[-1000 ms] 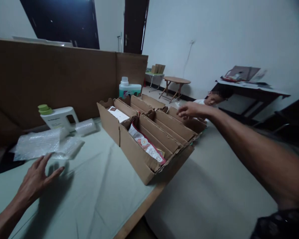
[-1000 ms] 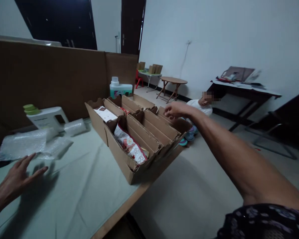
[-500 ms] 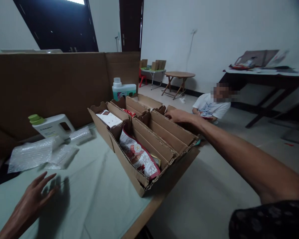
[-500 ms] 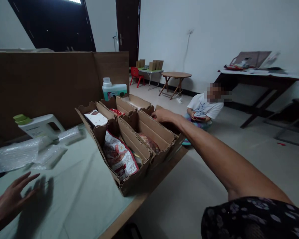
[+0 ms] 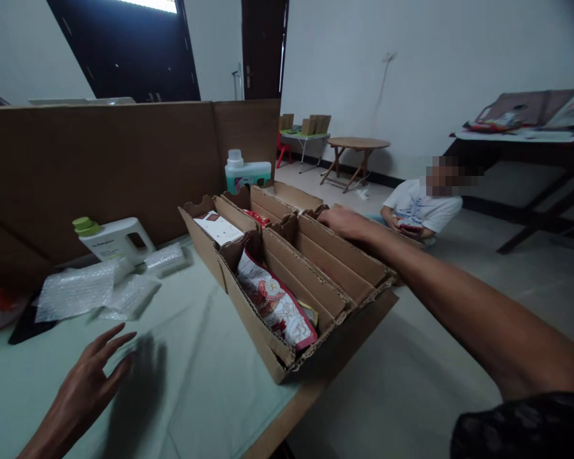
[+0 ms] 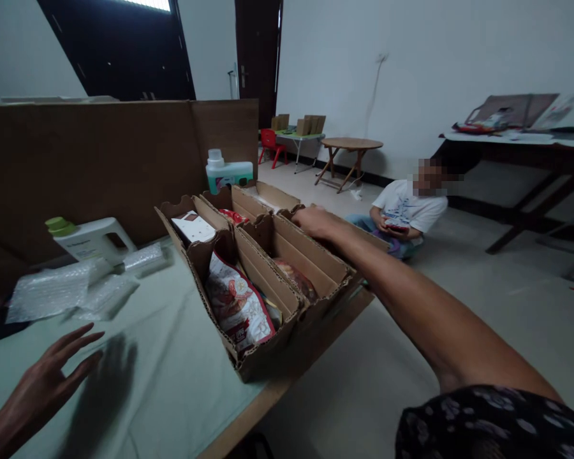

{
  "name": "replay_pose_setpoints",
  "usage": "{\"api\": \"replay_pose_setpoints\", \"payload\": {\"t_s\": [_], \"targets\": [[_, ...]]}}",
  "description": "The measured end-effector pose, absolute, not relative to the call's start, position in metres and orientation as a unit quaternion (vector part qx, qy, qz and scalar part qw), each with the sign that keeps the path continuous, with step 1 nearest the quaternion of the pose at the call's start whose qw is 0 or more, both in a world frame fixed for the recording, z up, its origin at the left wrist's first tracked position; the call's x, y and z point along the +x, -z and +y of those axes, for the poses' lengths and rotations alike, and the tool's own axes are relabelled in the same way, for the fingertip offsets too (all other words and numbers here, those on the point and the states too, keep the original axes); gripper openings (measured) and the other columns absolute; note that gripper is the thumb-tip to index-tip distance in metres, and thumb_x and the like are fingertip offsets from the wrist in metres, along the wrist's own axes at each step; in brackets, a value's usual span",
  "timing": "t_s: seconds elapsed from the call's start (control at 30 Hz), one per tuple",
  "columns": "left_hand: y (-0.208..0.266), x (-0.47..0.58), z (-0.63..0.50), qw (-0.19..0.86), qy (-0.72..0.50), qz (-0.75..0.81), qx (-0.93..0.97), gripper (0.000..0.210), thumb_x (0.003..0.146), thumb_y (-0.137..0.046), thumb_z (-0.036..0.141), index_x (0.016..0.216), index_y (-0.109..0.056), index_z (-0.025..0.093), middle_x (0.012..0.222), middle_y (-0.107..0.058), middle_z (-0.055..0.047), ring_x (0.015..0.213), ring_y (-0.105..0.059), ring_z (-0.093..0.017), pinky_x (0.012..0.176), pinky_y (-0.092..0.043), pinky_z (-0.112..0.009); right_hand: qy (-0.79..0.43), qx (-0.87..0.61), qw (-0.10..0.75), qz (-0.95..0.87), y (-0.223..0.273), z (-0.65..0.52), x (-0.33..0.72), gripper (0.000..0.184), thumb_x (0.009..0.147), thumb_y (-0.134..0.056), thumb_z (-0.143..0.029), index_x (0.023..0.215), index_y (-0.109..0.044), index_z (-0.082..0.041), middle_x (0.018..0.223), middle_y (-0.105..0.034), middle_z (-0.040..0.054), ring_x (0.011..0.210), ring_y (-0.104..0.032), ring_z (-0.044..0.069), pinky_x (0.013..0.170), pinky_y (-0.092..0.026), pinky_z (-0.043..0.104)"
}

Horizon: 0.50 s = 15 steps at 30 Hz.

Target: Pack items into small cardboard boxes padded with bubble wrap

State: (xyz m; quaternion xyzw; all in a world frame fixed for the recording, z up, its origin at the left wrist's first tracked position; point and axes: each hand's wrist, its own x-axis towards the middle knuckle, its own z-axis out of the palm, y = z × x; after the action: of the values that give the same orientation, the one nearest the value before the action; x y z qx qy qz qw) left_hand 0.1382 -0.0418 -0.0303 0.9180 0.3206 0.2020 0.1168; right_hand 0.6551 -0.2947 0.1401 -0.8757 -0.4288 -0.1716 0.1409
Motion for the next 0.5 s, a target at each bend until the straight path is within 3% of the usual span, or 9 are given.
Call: {"api": "replay_pose_setpoints", "payload": {"t_s": [0.1, 0.23, 0.3, 0.4, 0.5], "targets": [[-0.016, 0.164, -0.077, 0.074, -0.288, 0.269, 0.916, 0.046, 0.092, -0.054, 0.052, 0.13, -0.062, 0.027, 0.145, -0.056, -0.011, 0.121, -0.063, -0.036, 0.086, -0.061, -0.049, 0.186, -0.887, 0.171, -0.387, -0.182, -0.313, 0.642, 0.011, 0.084, -0.071, -0.016, 0.078, -0.073, -0.007, 0.071, -0.071, 0.0064, 0.064, -0.059, 0.011, 0.062, -0.04, 0.028], [-0.081, 0.222, -0.137, 0.058, -0.436, 0.12, 0.89, 0.083, 0.085, -0.071, 0.042, 0.156, -0.031, 0.031, 0.159, -0.038, -0.013, 0.143, -0.042, -0.037, 0.112, -0.043, -0.057, 0.259, -0.76, 0.404, -0.438, -0.217, -0.318, 0.562, 0.015, 0.086, -0.069, -0.025, 0.083, -0.072, -0.011, 0.077, -0.069, 0.0021, 0.07, -0.058, 0.01, 0.069, -0.046, 0.028], [-0.102, 0.25, -0.157, 0.067, -0.484, 0.078, 0.869, 0.101, 0.079, -0.078, 0.044, 0.16, -0.019, 0.028, 0.161, -0.033, -0.015, 0.148, -0.035, -0.037, 0.117, -0.037, -0.057, 0.174, -0.655, 0.467, -0.568, -0.219, -0.306, 0.515, 0.015, 0.085, -0.071, -0.031, 0.082, -0.073, -0.016, 0.078, -0.068, -0.0015, 0.07, -0.06, 0.011, 0.07, -0.049, 0.027], [-0.11, 0.274, -0.164, 0.139, -0.476, 0.1, 0.863, 0.075, 0.087, -0.066, 0.032, 0.154, -0.032, 0.023, 0.148, -0.053, -0.013, 0.134, -0.054, -0.03, 0.108, -0.048, -0.043, -0.021, -0.572, 0.427, -0.7, -0.216, -0.275, 0.488, 0.021, 0.088, -0.069, -0.041, 0.091, -0.075, -0.022, 0.086, -0.072, -0.0012, 0.078, -0.066, 0.014, 0.075, -0.054, 0.028], [-0.092, 0.262, -0.147, 0.244, -0.367, 0.186, 0.878, 0.044, 0.089, -0.056, 0.029, 0.132, -0.057, 0.019, 0.122, -0.07, -0.008, 0.105, -0.07, -0.023, 0.088, -0.057, -0.031, 0.009, -0.694, 0.395, -0.602, -0.208, -0.235, 0.537, 0.028, 0.099, -0.055, -0.036, 0.105, -0.075, -0.016, 0.094, -0.075, 0.0039, 0.084, -0.066, 0.012, 0.081, -0.05, 0.026]]}}
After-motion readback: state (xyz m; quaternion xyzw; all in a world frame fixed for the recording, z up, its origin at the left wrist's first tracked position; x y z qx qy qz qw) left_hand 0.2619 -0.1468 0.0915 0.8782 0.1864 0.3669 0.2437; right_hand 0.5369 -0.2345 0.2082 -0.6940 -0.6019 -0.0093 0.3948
